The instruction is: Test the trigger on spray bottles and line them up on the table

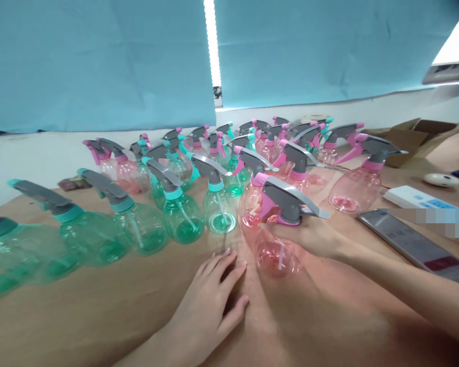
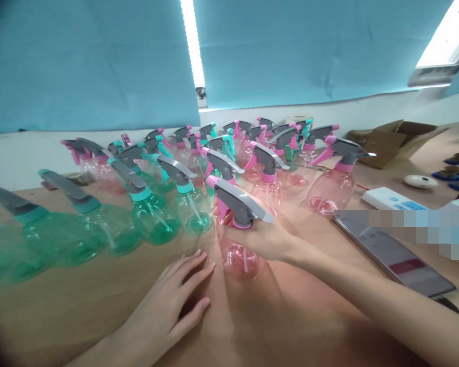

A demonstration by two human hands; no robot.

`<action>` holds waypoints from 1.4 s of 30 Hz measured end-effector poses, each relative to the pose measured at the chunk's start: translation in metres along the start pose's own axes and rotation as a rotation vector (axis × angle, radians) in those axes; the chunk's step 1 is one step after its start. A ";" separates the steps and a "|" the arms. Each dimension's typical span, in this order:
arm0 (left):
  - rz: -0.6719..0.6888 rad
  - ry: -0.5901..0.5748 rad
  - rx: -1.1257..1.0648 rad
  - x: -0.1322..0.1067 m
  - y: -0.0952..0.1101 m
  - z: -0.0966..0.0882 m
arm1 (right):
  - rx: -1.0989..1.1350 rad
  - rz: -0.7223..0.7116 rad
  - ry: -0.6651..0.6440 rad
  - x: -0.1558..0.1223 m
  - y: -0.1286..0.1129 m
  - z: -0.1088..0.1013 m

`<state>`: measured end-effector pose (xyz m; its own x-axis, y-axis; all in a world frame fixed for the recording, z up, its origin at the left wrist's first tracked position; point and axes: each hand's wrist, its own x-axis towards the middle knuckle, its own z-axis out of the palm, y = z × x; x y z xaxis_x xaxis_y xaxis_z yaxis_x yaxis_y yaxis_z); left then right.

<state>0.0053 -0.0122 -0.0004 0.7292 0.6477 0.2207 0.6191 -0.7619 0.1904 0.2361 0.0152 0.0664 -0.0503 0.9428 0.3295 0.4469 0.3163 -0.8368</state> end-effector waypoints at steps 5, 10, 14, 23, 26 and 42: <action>-0.009 -0.016 0.004 0.001 0.001 -0.002 | 0.004 0.052 -0.059 0.000 0.005 -0.001; -0.008 0.005 0.004 0.000 0.001 -0.001 | 0.039 0.056 -0.092 0.000 0.009 -0.001; 0.000 0.008 0.010 0.000 0.000 0.001 | 0.069 0.013 -0.117 0.000 0.010 -0.001; -0.003 -0.007 0.011 0.001 0.001 0.000 | 0.030 0.037 -0.099 0.001 0.009 0.000; -0.001 -0.012 0.014 0.001 0.001 0.000 | 0.043 0.019 -0.097 0.000 0.006 -0.001; 0.016 0.000 0.034 -0.001 -0.002 0.003 | 0.044 0.118 -0.082 0.001 0.011 0.001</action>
<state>0.0045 -0.0116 -0.0040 0.7392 0.6354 0.2232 0.6168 -0.7718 0.1544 0.2396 0.0195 0.0573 -0.0730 0.9785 0.1928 0.4144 0.2056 -0.8866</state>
